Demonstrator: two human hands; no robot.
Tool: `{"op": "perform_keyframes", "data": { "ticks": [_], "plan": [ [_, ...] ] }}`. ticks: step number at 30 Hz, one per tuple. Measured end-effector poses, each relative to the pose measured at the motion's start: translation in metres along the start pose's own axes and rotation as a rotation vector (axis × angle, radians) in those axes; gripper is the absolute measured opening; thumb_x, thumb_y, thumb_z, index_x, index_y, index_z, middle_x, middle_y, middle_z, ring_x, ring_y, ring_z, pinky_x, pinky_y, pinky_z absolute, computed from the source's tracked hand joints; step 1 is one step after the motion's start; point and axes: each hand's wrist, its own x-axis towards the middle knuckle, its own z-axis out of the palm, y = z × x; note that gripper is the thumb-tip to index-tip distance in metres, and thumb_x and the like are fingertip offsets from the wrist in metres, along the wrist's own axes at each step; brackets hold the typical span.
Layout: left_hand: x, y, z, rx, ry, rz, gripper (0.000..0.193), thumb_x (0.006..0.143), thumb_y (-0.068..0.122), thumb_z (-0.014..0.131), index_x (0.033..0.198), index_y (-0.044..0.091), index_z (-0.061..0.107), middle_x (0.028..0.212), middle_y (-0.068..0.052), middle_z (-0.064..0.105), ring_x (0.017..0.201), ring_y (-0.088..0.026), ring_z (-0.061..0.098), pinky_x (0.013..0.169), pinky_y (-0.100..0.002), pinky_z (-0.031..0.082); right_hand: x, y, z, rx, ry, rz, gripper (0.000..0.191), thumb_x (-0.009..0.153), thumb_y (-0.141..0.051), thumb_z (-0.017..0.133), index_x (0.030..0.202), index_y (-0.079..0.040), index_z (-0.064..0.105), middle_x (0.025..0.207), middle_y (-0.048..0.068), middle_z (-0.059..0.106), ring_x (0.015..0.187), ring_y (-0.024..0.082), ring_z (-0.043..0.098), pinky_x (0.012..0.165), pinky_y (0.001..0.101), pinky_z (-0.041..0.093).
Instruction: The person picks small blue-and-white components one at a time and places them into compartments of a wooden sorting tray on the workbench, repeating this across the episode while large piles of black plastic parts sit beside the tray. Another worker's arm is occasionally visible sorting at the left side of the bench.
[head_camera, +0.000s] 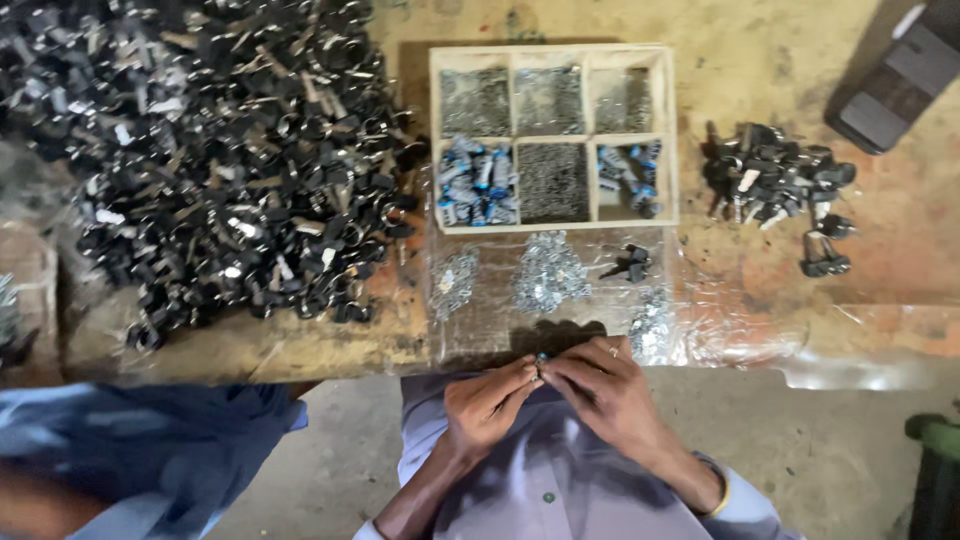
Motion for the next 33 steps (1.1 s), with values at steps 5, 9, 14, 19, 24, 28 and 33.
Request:
{"op": "perform_keyframes", "data": {
  "ticks": [5, 9, 14, 19, 24, 28, 33],
  "plan": [
    [-0.003, -0.005, 0.003, -0.119, -0.004, -0.052, 0.026, 0.084, -0.009, 0.08, 0.108, -0.003, 0.074, 0.111, -0.018, 0.078, 0.093, -0.023, 0.081, 0.076, -0.03, 0.069, -0.01, 0.017, -0.033, -0.052, 0.178, 0.204, 0.022, 0.089, -0.015, 0.078, 0.111, -0.019, 0.079, 0.112, 0.001, 0.065, 0.103, 0.02, 0.063, 0.089, 0.0309, 0.048],
    [-0.01, -0.012, -0.001, -0.218, 0.046, -0.191, 0.027, 0.082, -0.011, 0.082, 0.107, -0.004, 0.075, 0.106, -0.018, 0.08, 0.079, -0.017, 0.08, 0.061, -0.025, 0.066, -0.013, 0.016, -0.041, -0.453, 0.207, 0.095, 0.038, 0.081, -0.034, 0.083, 0.115, -0.017, 0.077, 0.13, 0.006, 0.062, 0.121, 0.03, 0.049, 0.104, 0.0469, 0.03],
    [-0.017, -0.019, -0.002, -0.313, 0.088, -0.242, 0.027, 0.083, -0.012, 0.08, 0.108, -0.005, 0.074, 0.108, -0.019, 0.079, 0.078, -0.016, 0.079, 0.056, -0.022, 0.061, -0.016, 0.012, -0.038, -0.399, 0.092, 0.092, 0.056, 0.082, -0.046, 0.078, 0.129, -0.016, 0.069, 0.149, 0.013, 0.047, 0.136, 0.038, 0.038, 0.114, 0.0548, 0.022],
    [-0.019, -0.022, -0.006, -0.348, 0.091, -0.247, 0.028, 0.085, -0.012, 0.079, 0.111, -0.005, 0.074, 0.11, -0.02, 0.078, 0.079, -0.016, 0.079, 0.056, -0.022, 0.062, -0.02, 0.014, -0.038, -0.382, 0.187, 0.194, 0.061, 0.089, -0.051, 0.076, 0.135, -0.013, 0.062, 0.153, 0.014, 0.042, 0.141, 0.038, 0.032, 0.119, 0.0529, 0.022],
    [-0.017, -0.02, -0.008, -0.305, 0.088, -0.247, 0.03, 0.084, -0.01, 0.081, 0.112, -0.004, 0.074, 0.11, -0.02, 0.078, 0.077, -0.017, 0.08, 0.053, -0.022, 0.061, -0.022, 0.013, -0.037, -0.425, 0.108, 0.084, 0.057, 0.08, -0.054, 0.076, 0.127, -0.021, 0.069, 0.151, 0.012, 0.045, 0.139, 0.038, 0.034, 0.116, 0.0535, 0.02],
    [-0.016, -0.018, -0.007, -0.355, 0.118, -0.251, 0.03, 0.084, -0.011, 0.081, 0.113, -0.003, 0.074, 0.11, -0.02, 0.078, 0.079, -0.018, 0.079, 0.055, -0.022, 0.063, -0.022, 0.015, -0.039, -0.374, 0.167, 0.174, 0.068, 0.085, -0.058, 0.076, 0.134, -0.011, 0.065, 0.154, 0.013, 0.041, 0.141, 0.039, 0.032, 0.12, 0.0551, 0.02],
    [-0.018, -0.018, -0.009, -0.337, 0.13, -0.286, 0.03, 0.082, -0.011, 0.081, 0.11, -0.003, 0.075, 0.108, -0.019, 0.079, 0.073, -0.018, 0.079, 0.052, -0.02, 0.058, -0.026, 0.019, -0.038, -0.437, 0.123, 0.026, 0.044, 0.079, -0.04, 0.083, 0.119, -0.022, 0.075, 0.148, 0.008, 0.05, 0.137, 0.036, 0.036, 0.114, 0.0525, 0.024]
  ]
}}
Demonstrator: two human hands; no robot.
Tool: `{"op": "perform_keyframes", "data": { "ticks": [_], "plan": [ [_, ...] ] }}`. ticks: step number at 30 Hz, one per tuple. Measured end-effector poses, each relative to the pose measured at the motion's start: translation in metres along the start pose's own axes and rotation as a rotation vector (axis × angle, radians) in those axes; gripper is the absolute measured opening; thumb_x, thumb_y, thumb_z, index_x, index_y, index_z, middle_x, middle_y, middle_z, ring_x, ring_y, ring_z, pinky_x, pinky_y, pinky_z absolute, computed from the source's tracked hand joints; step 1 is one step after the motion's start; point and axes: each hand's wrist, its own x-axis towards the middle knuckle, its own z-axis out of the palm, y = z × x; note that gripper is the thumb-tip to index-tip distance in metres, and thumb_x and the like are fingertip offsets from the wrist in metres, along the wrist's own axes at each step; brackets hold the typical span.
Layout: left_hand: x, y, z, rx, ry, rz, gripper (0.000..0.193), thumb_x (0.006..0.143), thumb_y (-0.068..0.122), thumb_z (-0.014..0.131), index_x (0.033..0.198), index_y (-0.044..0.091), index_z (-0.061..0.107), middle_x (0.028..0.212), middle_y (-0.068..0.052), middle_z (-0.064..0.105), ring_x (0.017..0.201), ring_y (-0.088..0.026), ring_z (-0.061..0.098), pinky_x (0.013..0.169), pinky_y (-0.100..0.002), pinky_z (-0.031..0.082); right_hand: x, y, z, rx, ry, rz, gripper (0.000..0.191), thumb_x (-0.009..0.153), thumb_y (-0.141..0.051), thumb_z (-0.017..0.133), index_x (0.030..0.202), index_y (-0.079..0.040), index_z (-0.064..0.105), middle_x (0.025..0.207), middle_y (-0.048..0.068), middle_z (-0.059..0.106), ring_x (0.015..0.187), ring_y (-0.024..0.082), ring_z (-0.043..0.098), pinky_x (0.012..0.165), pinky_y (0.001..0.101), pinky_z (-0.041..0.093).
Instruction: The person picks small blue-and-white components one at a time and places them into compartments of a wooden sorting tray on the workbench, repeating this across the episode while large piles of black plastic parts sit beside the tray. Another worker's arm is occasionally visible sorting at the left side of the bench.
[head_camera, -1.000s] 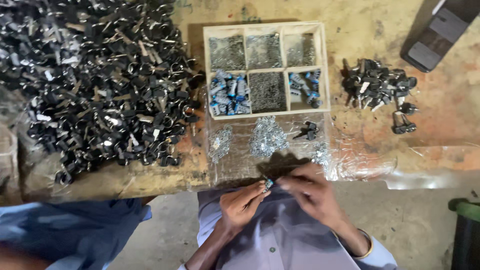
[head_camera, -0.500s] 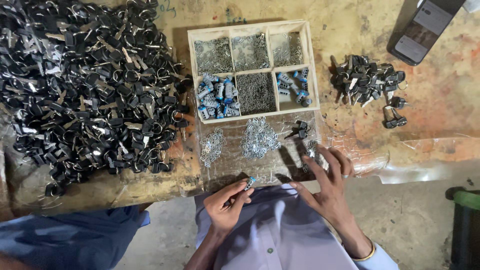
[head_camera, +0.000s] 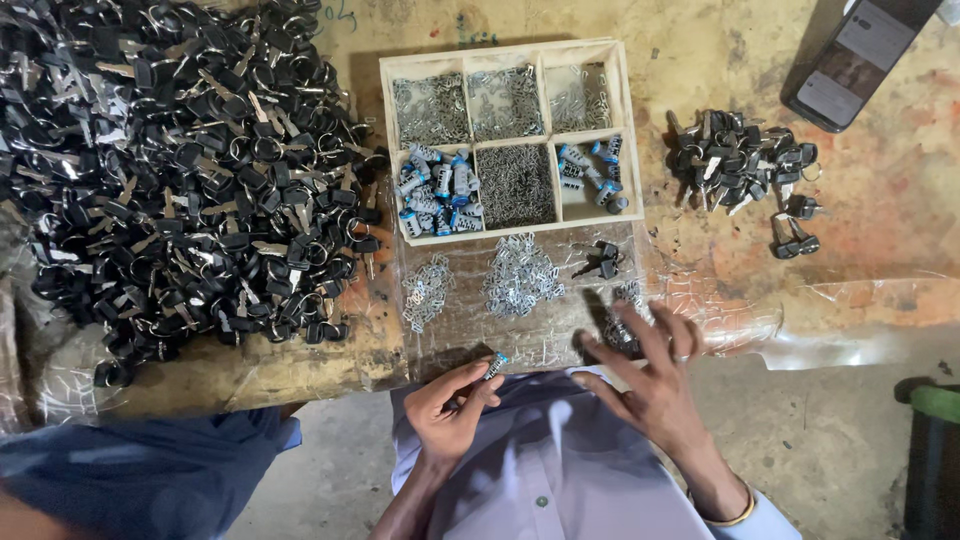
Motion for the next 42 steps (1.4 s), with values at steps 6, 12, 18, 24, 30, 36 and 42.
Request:
{"op": "perform_keyframes", "data": {
  "ticks": [6, 12, 18, 24, 30, 36, 42],
  "plan": [
    [0.002, 0.003, 0.0, -0.016, 0.007, -0.012, 0.029, 0.083, -0.012, 0.08, 0.11, -0.004, 0.074, 0.109, -0.02, 0.078, 0.075, -0.019, 0.079, 0.055, -0.023, 0.063, -0.007, 0.005, 0.008, 0.201, -0.095, -0.225, 0.034, 0.074, -0.018, 0.084, 0.108, -0.021, 0.077, 0.118, -0.006, 0.07, 0.12, 0.021, 0.056, 0.106, 0.0462, 0.029],
    [0.002, 0.005, 0.002, -0.028, 0.001, -0.055, 0.028, 0.083, -0.013, 0.08, 0.109, -0.004, 0.074, 0.108, -0.02, 0.079, 0.073, -0.018, 0.079, 0.055, -0.024, 0.063, 0.002, -0.019, 0.029, 0.442, -0.041, -0.079, 0.025, 0.08, -0.008, 0.084, 0.104, -0.011, 0.077, 0.105, -0.001, 0.075, 0.097, 0.016, 0.068, 0.092, 0.0333, 0.042],
    [0.003, 0.003, 0.008, -0.067, -0.022, -0.011, 0.03, 0.086, -0.012, 0.079, 0.115, -0.005, 0.073, 0.11, -0.02, 0.078, 0.076, -0.017, 0.078, 0.059, -0.024, 0.063, 0.03, -0.042, 0.033, 0.588, -0.002, -0.018, 0.025, 0.079, 0.002, 0.079, 0.101, -0.008, 0.077, 0.1, 0.004, 0.075, 0.091, 0.018, 0.068, 0.087, 0.03, 0.046],
    [0.002, 0.001, 0.009, 0.032, -0.046, 0.068, 0.027, 0.091, -0.01, 0.076, 0.117, -0.005, 0.072, 0.119, -0.022, 0.075, 0.092, -0.023, 0.08, 0.069, -0.029, 0.069, 0.038, -0.06, 0.037, 0.594, 0.006, 0.174, 0.021, 0.073, -0.004, 0.085, 0.09, -0.01, 0.076, 0.087, 0.0, 0.077, 0.083, 0.015, 0.066, 0.085, 0.0291, 0.043],
    [0.009, 0.003, -0.004, 0.353, -0.071, 0.345, 0.027, 0.089, -0.005, 0.081, 0.115, -0.001, 0.074, 0.117, -0.015, 0.076, 0.1, -0.026, 0.08, 0.08, -0.03, 0.069, 0.053, -0.049, 0.031, 0.376, -0.306, 0.017, 0.023, 0.077, -0.018, 0.086, 0.1, -0.02, 0.082, 0.091, -0.004, 0.075, 0.086, 0.014, 0.062, 0.083, 0.035, 0.037],
    [0.001, 0.015, -0.024, -0.038, 0.059, -0.031, 0.021, 0.091, -0.009, 0.071, 0.112, -0.005, 0.072, 0.108, -0.02, 0.077, 0.094, -0.025, 0.081, 0.069, -0.031, 0.071, 0.089, -0.064, 0.043, 0.141, -0.155, -0.146, 0.039, 0.086, -0.026, 0.077, 0.125, -0.024, 0.076, 0.139, 0.009, 0.053, 0.13, 0.031, 0.042, 0.105, 0.0524, 0.026],
    [0.001, 0.016, -0.028, 0.098, 0.163, 0.052, 0.026, 0.086, -0.01, 0.08, 0.11, -0.006, 0.072, 0.094, -0.018, 0.079, 0.072, -0.02, 0.078, 0.062, -0.025, 0.062, 0.095, -0.073, 0.04, 0.076, -0.111, -0.124, 0.04, 0.092, -0.038, 0.075, 0.128, -0.023, 0.067, 0.152, 0.007, 0.047, 0.143, 0.035, 0.036, 0.116, 0.0573, 0.021]
  ]
}}
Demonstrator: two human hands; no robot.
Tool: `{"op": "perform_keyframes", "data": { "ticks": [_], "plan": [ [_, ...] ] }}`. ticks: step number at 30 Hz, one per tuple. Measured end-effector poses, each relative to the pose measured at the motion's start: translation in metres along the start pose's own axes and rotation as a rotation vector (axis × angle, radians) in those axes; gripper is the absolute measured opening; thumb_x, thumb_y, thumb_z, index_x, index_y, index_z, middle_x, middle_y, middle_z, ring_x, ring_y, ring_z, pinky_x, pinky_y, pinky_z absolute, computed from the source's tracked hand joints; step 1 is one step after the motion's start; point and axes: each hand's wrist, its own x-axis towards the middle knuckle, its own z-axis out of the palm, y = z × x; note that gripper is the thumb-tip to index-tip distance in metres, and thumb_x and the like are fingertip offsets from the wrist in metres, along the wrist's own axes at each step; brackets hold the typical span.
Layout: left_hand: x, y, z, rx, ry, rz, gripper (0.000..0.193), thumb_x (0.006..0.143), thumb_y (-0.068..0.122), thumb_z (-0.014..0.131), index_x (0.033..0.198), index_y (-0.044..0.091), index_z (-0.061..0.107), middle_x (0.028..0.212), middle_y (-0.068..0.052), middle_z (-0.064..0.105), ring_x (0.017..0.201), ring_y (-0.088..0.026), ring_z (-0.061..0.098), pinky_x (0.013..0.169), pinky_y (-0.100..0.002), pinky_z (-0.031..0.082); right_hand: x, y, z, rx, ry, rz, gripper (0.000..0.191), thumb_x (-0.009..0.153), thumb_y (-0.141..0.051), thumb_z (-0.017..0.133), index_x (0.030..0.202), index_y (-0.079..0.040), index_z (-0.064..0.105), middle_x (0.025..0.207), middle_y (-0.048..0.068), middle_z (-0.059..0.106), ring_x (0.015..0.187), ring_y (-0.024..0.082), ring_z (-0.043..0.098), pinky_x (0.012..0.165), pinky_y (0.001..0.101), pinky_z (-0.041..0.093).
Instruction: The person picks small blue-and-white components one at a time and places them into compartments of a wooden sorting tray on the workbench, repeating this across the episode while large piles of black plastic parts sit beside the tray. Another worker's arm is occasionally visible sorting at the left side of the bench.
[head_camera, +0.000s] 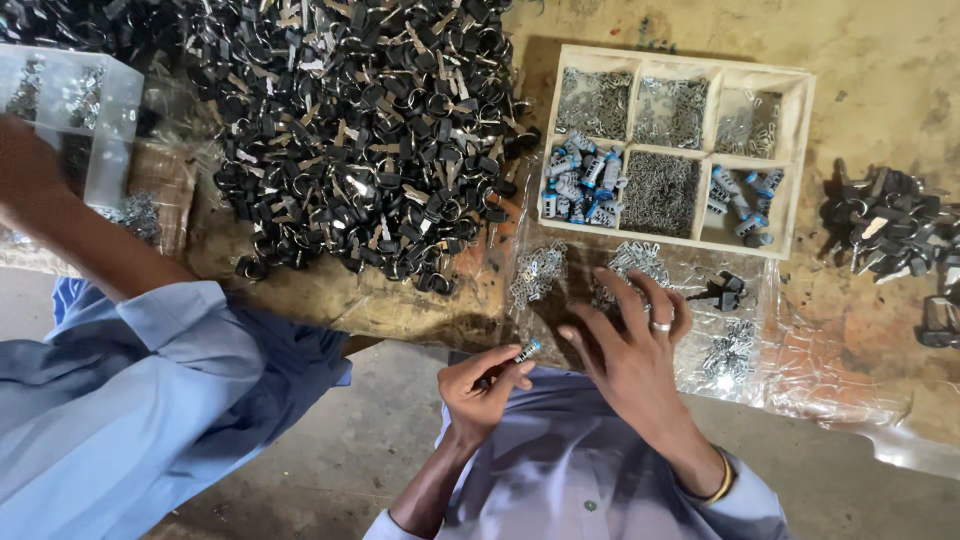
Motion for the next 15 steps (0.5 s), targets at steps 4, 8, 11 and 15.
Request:
{"op": "perform_keyframes", "data": {
  "ticks": [4, 8, 11, 15],
  "plan": [
    [0.0, 0.002, -0.001, -0.029, 0.022, -0.087, 0.027, 0.088, -0.006, 0.08, 0.113, -0.006, 0.073, 0.093, -0.017, 0.079, 0.073, -0.019, 0.079, 0.059, -0.024, 0.059, -0.007, 0.0, -0.001, -0.03, -0.034, -0.021, 0.052, 0.089, -0.038, 0.074, 0.138, -0.023, 0.068, 0.156, 0.013, 0.044, 0.143, 0.038, 0.033, 0.115, 0.0584, 0.021],
    [0.001, 0.003, -0.002, -0.001, 0.027, -0.129, 0.027, 0.087, -0.001, 0.08, 0.113, -0.006, 0.073, 0.096, -0.018, 0.08, 0.072, -0.02, 0.08, 0.051, -0.021, 0.054, -0.005, 0.001, 0.01, -0.074, -0.054, -0.04, 0.049, 0.089, -0.043, 0.074, 0.134, -0.024, 0.069, 0.154, 0.014, 0.042, 0.145, 0.038, 0.03, 0.114, 0.061, 0.018],
    [0.001, 0.003, -0.002, 0.007, 0.028, -0.119, 0.027, 0.087, -0.002, 0.08, 0.113, -0.006, 0.074, 0.094, -0.018, 0.08, 0.072, -0.019, 0.08, 0.051, -0.02, 0.052, -0.007, 0.004, 0.01, -0.066, -0.054, 0.002, 0.043, 0.091, -0.047, 0.075, 0.125, -0.022, 0.069, 0.152, 0.008, 0.045, 0.148, 0.035, 0.029, 0.119, 0.0606, 0.018],
    [0.001, 0.0, 0.0, -0.031, 0.009, -0.082, 0.027, 0.088, -0.004, 0.079, 0.115, -0.005, 0.073, 0.094, -0.017, 0.08, 0.073, -0.018, 0.08, 0.054, -0.021, 0.057, -0.021, 0.011, 0.004, -0.013, -0.057, -0.044, 0.044, 0.084, -0.047, 0.076, 0.118, -0.018, 0.072, 0.152, 0.011, 0.045, 0.145, 0.038, 0.029, 0.115, 0.0619, 0.019]
  ]
}}
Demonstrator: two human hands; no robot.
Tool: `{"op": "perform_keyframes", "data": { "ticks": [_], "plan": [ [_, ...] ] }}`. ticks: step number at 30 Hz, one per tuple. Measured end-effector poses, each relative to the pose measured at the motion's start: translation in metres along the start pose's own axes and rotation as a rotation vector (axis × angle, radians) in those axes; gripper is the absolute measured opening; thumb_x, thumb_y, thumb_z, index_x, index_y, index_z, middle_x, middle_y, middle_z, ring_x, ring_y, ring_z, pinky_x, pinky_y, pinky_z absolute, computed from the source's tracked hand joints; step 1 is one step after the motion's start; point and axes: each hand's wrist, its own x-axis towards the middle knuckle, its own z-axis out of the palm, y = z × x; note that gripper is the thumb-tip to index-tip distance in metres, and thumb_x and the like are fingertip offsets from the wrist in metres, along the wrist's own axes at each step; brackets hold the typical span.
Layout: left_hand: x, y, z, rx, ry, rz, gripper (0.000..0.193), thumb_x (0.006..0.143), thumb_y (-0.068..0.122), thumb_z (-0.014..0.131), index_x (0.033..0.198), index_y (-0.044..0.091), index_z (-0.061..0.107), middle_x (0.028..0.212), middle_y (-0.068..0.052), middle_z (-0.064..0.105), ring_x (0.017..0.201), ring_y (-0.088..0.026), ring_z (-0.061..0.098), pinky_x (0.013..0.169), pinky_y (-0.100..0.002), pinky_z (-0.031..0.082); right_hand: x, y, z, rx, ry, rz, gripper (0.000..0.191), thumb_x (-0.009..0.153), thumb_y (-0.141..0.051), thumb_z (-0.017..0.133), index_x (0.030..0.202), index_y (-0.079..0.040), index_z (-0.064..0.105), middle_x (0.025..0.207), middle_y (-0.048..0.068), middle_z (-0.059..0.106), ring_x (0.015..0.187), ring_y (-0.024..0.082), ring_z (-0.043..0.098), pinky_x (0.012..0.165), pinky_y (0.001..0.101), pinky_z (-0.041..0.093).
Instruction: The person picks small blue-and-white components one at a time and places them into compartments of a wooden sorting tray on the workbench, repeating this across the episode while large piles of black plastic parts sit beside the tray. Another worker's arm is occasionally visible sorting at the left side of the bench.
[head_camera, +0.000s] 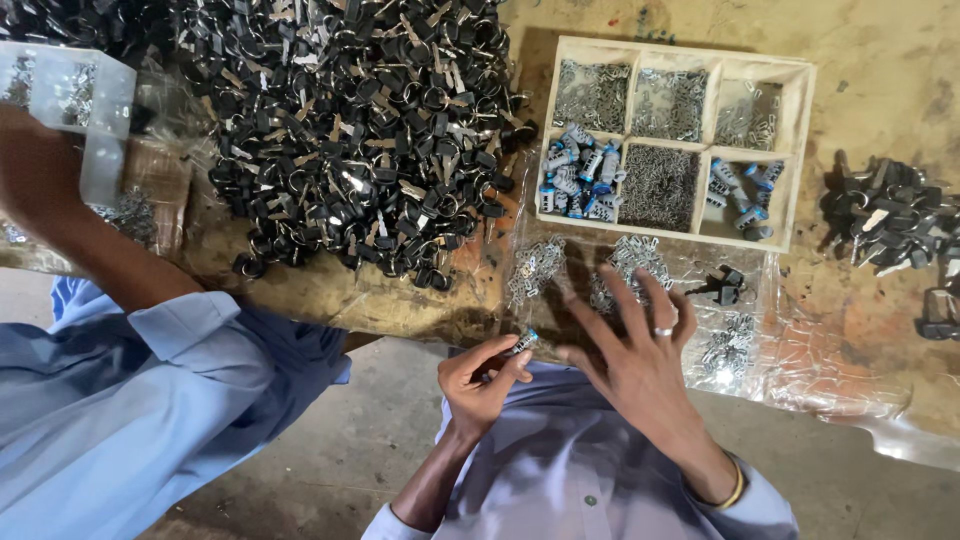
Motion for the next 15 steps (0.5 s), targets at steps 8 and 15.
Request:
{"op": "perform_keyframes", "data": {
  "ticks": [8, 15],
  "plan": [
    [-0.004, -0.003, 0.013, -0.01, -0.101, 0.017, 0.027, 0.086, -0.006, 0.081, 0.112, -0.004, 0.073, 0.101, -0.016, 0.079, 0.072, -0.015, 0.078, 0.05, -0.018, 0.05, -0.053, 0.026, -0.006, 0.122, -0.118, -0.24, 0.04, 0.069, -0.015, 0.081, 0.109, -0.02, 0.08, 0.115, -0.003, 0.066, 0.114, 0.02, 0.057, 0.106, 0.0495, 0.033],
    [-0.002, -0.002, 0.038, -0.014, -0.208, 0.002, 0.028, 0.088, -0.005, 0.082, 0.115, -0.002, 0.074, 0.105, -0.014, 0.08, 0.074, -0.014, 0.079, 0.049, -0.017, 0.048, -0.055, 0.022, -0.005, 0.419, 0.201, 0.153, 0.025, 0.08, 0.0, 0.079, 0.103, -0.011, 0.076, 0.103, 0.0, 0.074, 0.095, 0.016, 0.067, 0.092, 0.0318, 0.044]
  ]
}}
